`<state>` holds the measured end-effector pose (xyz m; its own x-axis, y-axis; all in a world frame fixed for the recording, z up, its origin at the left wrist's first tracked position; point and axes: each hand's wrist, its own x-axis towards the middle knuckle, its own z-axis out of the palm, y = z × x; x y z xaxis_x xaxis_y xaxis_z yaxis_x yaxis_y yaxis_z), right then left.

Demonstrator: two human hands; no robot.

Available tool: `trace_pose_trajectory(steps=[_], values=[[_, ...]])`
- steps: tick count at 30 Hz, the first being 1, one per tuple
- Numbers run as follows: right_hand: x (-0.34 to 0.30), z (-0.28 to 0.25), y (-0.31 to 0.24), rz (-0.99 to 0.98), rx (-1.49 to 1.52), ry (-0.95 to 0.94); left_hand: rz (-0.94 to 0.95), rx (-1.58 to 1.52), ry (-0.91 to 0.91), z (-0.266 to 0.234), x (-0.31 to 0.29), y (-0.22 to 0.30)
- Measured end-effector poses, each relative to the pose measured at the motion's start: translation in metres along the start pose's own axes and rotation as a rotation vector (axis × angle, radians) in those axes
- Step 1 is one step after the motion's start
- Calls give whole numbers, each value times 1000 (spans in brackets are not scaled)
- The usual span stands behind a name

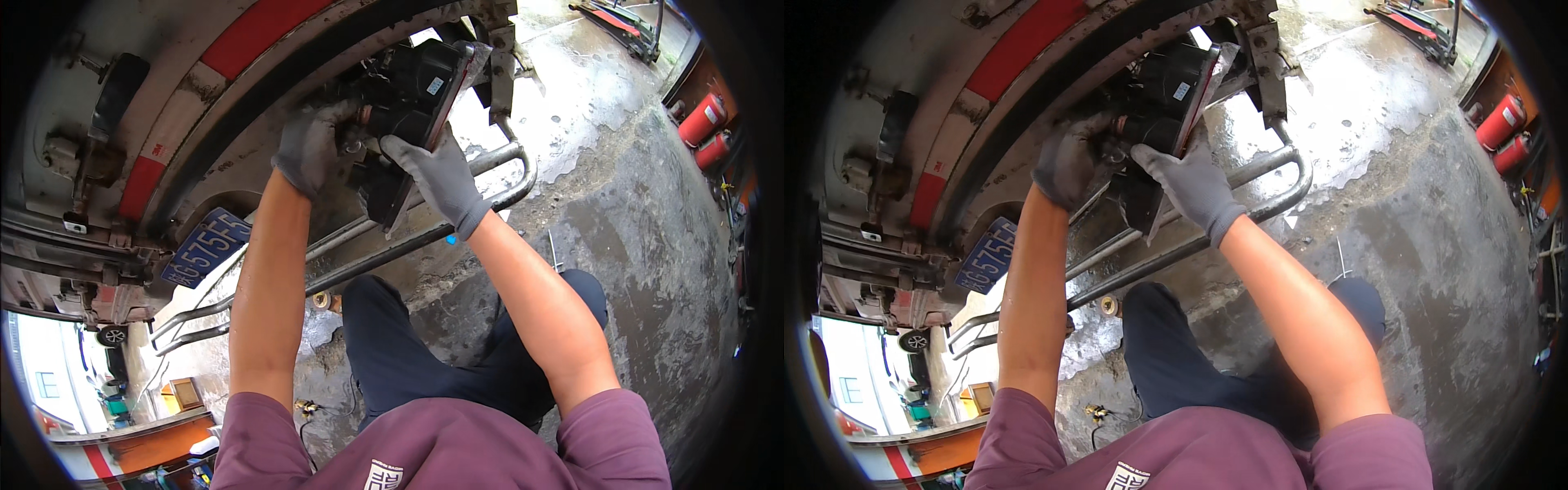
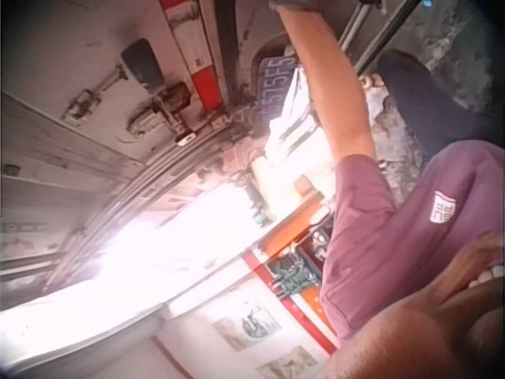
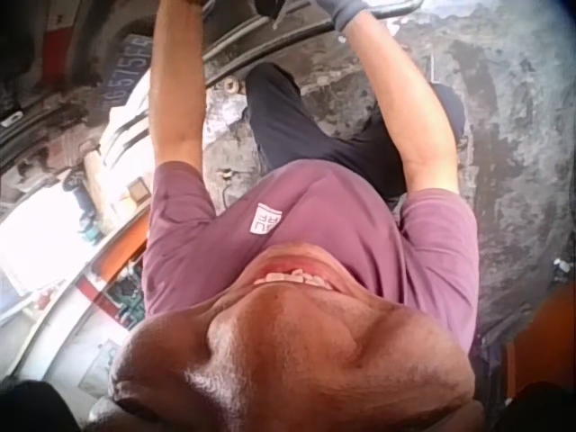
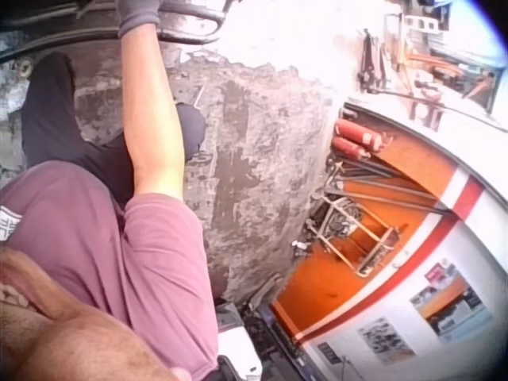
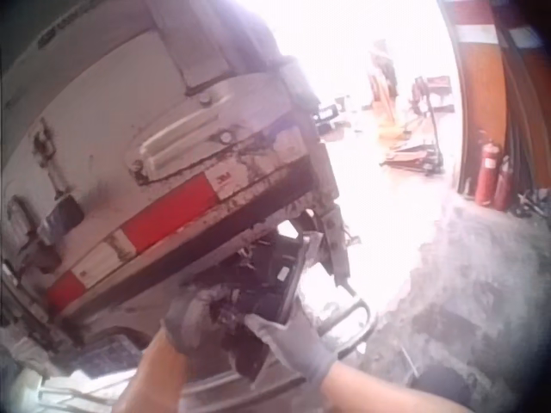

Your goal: The person installs a tail light assembly into the rear of a vehicle. They position the unit, align the bulb sockets, and connect the wiring harness to complete the installation.

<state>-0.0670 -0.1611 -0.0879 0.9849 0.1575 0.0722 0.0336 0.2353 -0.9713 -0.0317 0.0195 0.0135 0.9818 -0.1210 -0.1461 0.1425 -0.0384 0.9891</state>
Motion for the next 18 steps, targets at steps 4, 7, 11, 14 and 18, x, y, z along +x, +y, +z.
trace_pose_trajectory(steps=[4,7,11,14,18], values=[[-2,0,-2,32,-118,88,-4,165,24,10,-1,6],[-9,1,-13,49,-119,67,11,256,80,14,-5,11],[-10,3,-21,10,-154,56,-8,217,106,7,-1,6],[-16,9,-22,-66,-17,48,-16,177,133,7,-3,6],[-19,13,-32,-43,-14,53,-11,406,130,-4,0,3]])
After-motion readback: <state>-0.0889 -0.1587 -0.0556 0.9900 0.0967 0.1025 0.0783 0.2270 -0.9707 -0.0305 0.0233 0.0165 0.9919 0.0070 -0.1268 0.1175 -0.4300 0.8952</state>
